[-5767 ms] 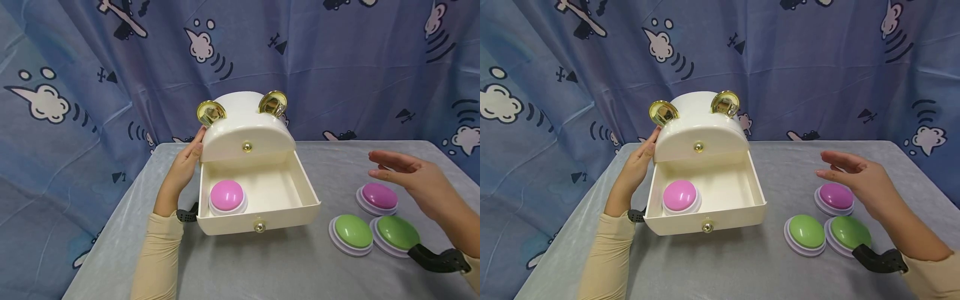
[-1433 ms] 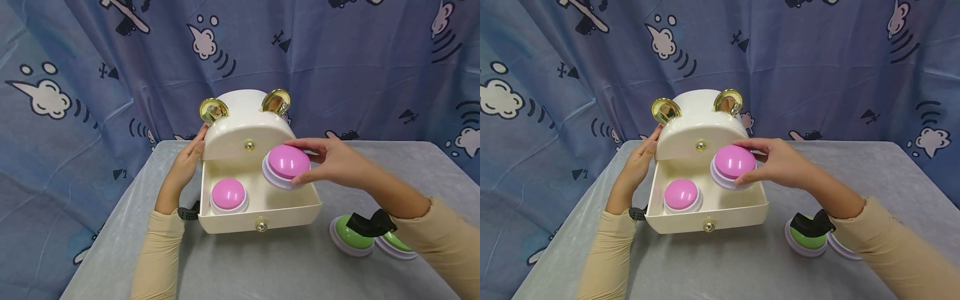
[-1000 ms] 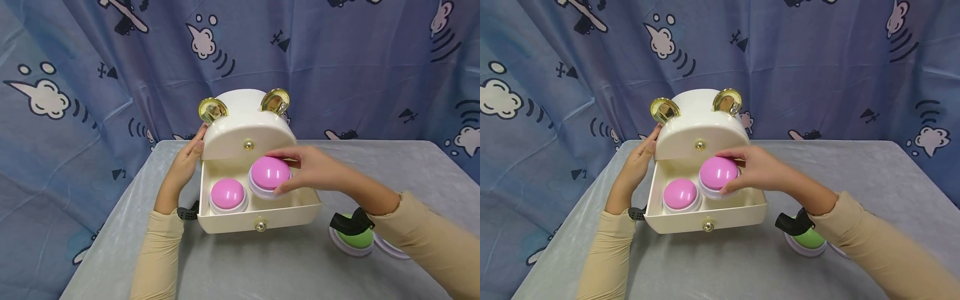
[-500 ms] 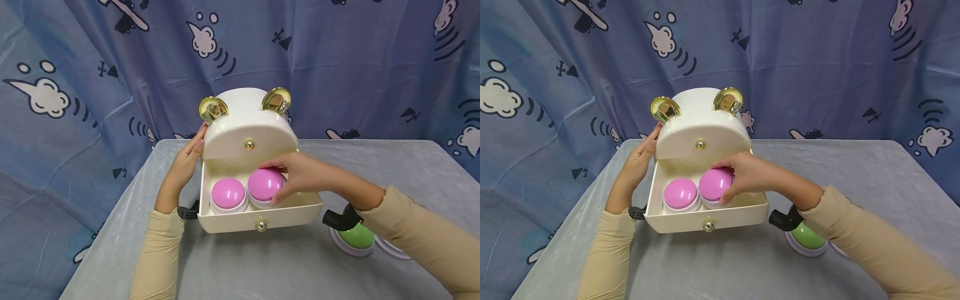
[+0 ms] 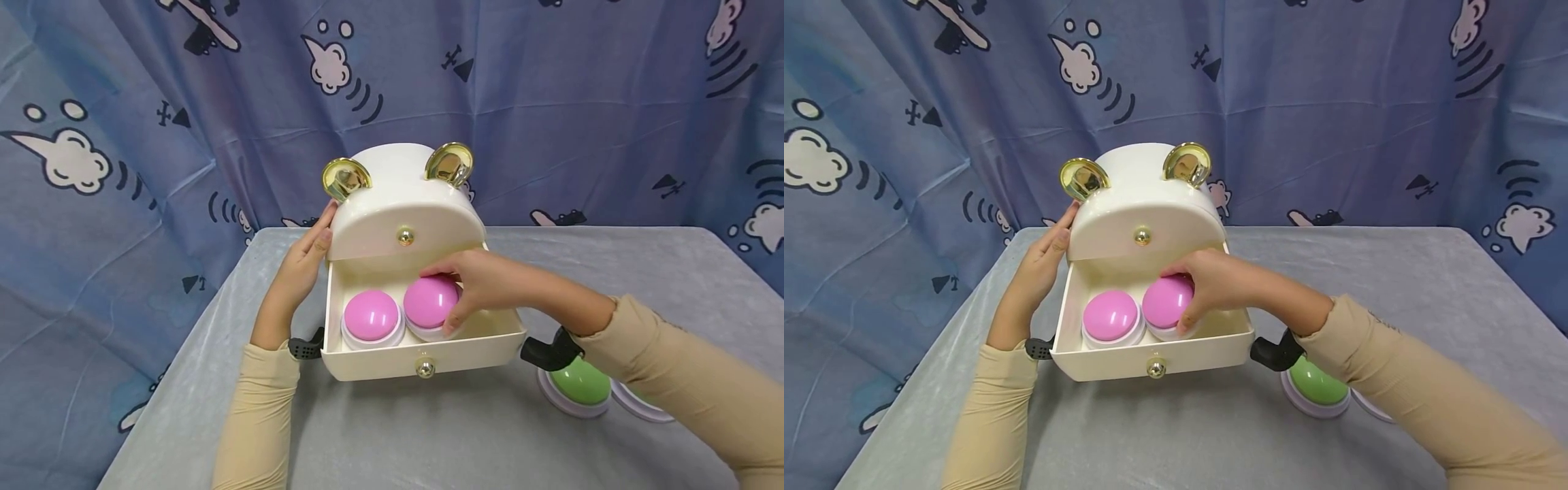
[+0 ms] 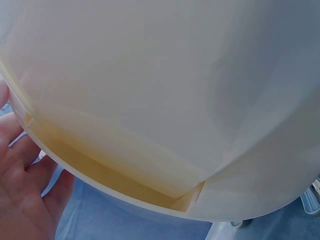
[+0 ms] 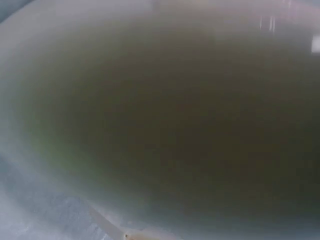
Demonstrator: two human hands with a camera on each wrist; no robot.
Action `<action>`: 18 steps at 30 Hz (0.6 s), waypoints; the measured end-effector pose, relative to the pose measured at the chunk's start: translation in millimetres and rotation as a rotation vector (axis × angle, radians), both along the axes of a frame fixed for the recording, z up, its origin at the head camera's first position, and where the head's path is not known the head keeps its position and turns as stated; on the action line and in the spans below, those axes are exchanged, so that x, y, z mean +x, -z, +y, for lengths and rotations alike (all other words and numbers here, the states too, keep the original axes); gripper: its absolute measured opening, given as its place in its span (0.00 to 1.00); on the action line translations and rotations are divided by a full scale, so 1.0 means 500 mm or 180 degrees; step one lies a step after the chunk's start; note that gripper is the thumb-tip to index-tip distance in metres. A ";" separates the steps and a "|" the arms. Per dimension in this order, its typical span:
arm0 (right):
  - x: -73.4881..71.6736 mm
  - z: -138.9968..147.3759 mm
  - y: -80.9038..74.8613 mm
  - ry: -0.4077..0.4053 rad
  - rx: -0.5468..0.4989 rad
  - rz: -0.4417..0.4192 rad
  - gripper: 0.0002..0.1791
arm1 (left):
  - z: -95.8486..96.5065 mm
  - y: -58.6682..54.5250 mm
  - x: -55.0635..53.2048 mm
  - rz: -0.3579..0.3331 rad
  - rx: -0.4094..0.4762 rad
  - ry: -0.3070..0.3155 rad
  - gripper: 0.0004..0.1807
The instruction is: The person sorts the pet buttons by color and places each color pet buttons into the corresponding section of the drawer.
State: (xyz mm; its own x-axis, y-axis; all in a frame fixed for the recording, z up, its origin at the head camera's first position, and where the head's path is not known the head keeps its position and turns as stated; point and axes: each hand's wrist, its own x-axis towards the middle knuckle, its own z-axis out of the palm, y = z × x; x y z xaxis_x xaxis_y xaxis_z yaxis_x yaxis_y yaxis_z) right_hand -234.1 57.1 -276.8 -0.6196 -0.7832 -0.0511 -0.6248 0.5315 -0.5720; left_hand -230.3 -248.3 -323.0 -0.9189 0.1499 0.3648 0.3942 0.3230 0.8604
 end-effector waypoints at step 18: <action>-0.002 -0.008 -0.005 -0.0008 0.0317 0.0030 0.39 | -0.001 -0.002 0.002 -0.0016 -0.0017 0.0014 0.28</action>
State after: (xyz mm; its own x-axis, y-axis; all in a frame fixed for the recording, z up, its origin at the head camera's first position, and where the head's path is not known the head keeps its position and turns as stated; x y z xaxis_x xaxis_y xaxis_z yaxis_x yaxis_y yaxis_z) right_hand -234.9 53.3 -274.2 -0.6184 -0.7762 -0.1229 -0.6313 0.5838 -0.5104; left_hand -229.4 -248.6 -322.1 -0.9201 0.1557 0.3595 0.3914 0.3258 0.8606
